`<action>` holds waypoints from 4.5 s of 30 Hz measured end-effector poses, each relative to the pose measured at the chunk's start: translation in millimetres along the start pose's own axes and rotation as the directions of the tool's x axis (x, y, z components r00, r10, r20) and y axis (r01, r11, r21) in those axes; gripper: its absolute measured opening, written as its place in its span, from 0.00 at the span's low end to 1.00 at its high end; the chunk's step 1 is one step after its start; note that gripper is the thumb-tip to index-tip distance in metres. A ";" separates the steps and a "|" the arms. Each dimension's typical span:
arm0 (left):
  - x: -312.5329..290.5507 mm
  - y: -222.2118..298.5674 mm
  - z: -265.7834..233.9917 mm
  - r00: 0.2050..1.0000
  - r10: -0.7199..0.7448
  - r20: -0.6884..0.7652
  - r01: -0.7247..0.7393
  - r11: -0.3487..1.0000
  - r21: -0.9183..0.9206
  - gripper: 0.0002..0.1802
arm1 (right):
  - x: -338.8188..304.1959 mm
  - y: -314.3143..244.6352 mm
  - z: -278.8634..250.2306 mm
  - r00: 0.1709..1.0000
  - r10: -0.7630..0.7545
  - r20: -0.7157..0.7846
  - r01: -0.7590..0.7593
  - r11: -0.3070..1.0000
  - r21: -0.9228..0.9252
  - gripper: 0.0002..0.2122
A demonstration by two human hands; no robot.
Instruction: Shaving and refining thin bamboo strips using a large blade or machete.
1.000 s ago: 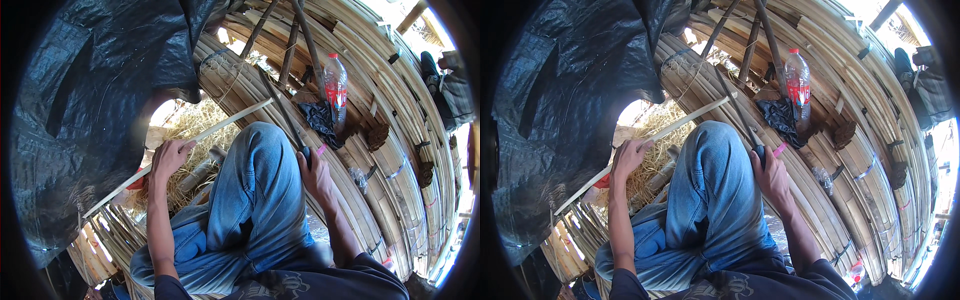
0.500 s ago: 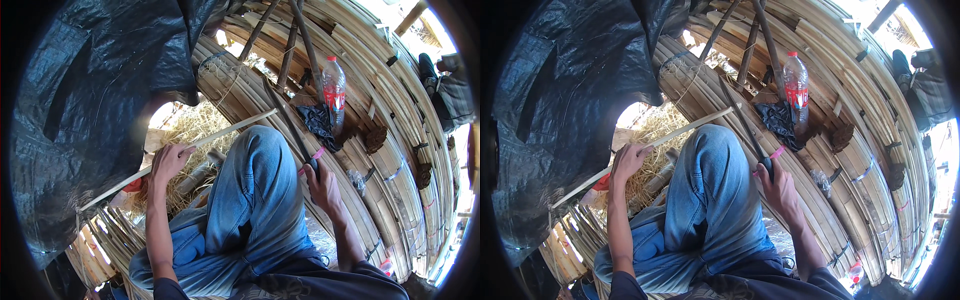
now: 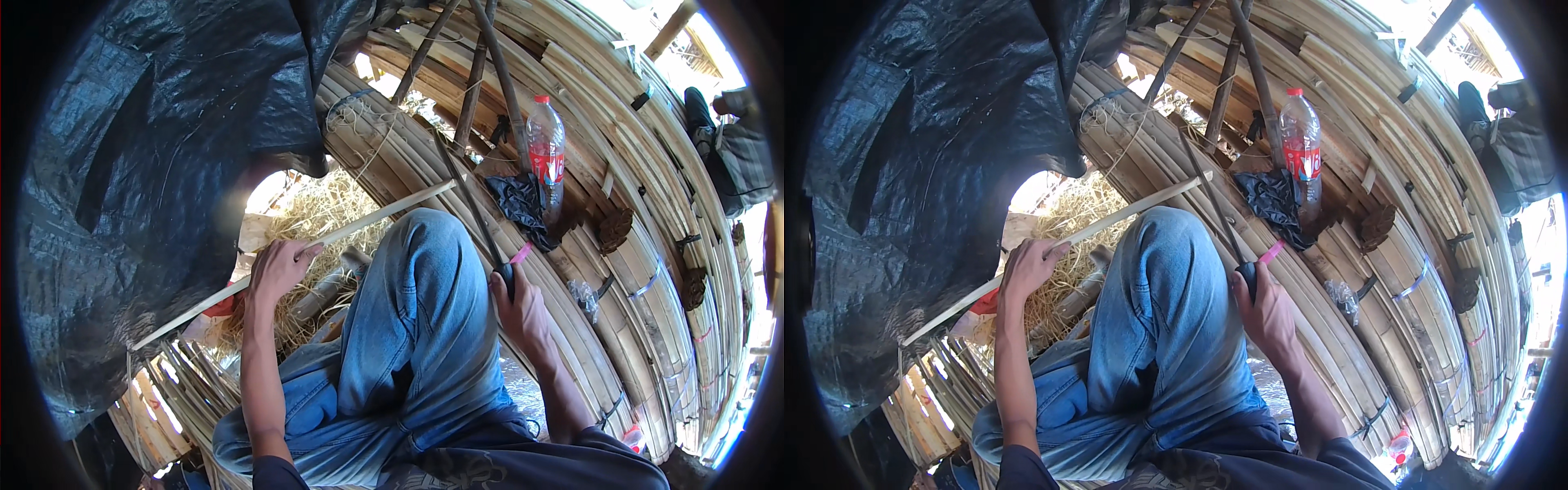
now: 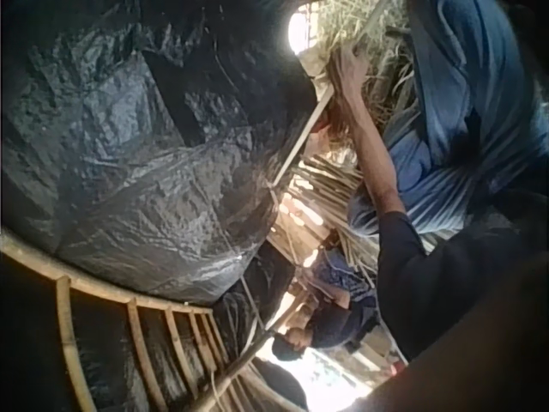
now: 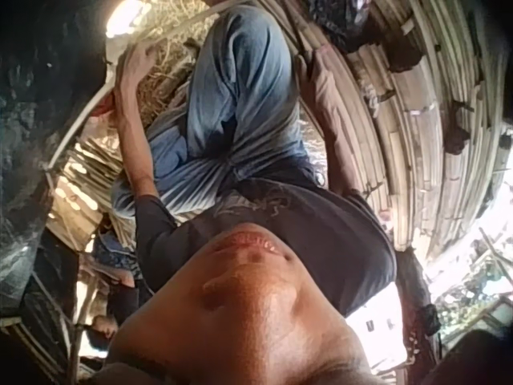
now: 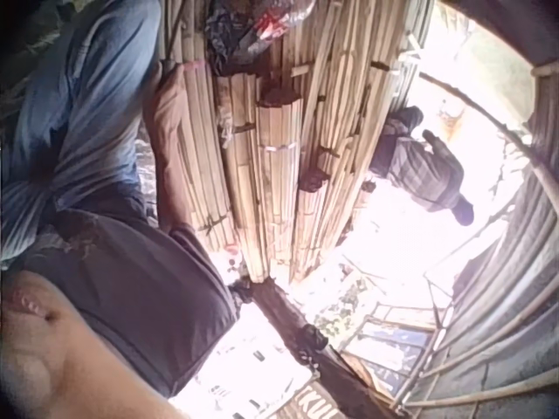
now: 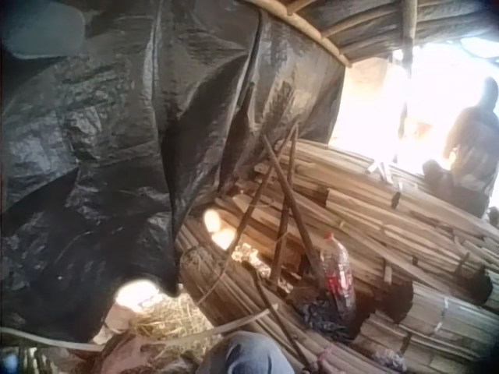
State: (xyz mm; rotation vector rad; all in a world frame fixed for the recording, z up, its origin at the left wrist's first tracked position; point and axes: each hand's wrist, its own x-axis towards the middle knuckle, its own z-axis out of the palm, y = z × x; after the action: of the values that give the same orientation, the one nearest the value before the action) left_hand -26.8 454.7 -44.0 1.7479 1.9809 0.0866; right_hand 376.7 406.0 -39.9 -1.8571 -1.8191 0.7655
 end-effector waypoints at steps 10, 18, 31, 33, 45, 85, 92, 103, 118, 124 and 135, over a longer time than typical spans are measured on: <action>-1.0 -11.5 7.1 0.999 0.016 -0.041 -0.016 1.000 0.008 0.26 | -5.0 -18.5 -9.2 1.000 0.021 -0.019 -0.017 0.983 0.181 0.17; -3.5 -0.4 1.8 1.000 -0.027 0.004 0.027 1.000 0.007 0.27 | 2.1 -11.9 -11.7 0.998 0.037 0.043 -0.038 0.999 0.032 0.18; -3.9 -9.2 7.9 0.996 0.022 -0.082 -0.022 1.000 0.001 0.22 | 1.2 -10.5 -0.6 1.000 0.012 0.025 -0.012 1.000 -0.011 0.17; -2.7 -7.2 6.1 0.999 0.005 -0.052 -0.005 1.000 -0.002 0.22 | 2.7 -9.0 -1.5 1.000 -0.002 0.000 0.002 1.000 0.000 0.17; -2.3 -5.7 4.8 0.999 0.004 -0.046 -0.004 1.000 0.003 0.20 | 7.3 1.3 -0.4 1.000 -0.010 0.021 0.009 1.000 0.022 0.16; 0.5 -13.2 10.4 1.000 -0.003 -0.021 0.002 0.999 -0.047 0.23 | -3.7 -2.6 -8.1 0.995 0.053 0.079 -0.058 0.996 0.061 0.17; -0.9 -14.7 10.1 0.999 -0.006 -0.034 0.004 0.999 -0.042 0.23 | -6.7 -5.5 -10.8 0.994 0.077 0.074 -0.082 0.994 0.066 0.19; -3.3 -12.6 8.0 0.999 0.013 -0.035 -0.014 0.999 -0.044 0.25 | -8.5 -3.7 -9.4 0.993 0.081 0.089 -0.085 0.995 0.046 0.19; -44.2 -13.7 -50.3 0.624 0.336 -0.705 -0.176 0.940 0.292 0.20 | -0.1 -46.0 -39.5 0.971 -0.194 -0.139 0.214 0.966 0.144 0.13; -26.4 -8.0 -18.7 0.893 0.194 -0.406 -0.159 0.980 0.118 0.13 | 3.6 -22.2 -14.1 1.000 -0.007 -0.006 0.007 0.995 0.098 0.13; -17.2 -8.7 6.5 0.960 0.079 -0.268 -0.049 0.992 0.116 0.22 | -1.9 -0.3 -9.8 0.998 -0.031 0.063 0.031 1.000 0.002 0.15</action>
State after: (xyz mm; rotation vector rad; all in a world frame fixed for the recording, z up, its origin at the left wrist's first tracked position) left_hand -31.1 435.1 -47.4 1.9600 2.1555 0.2586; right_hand 382.9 404.9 -32.1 -1.8196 -1.8815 0.8227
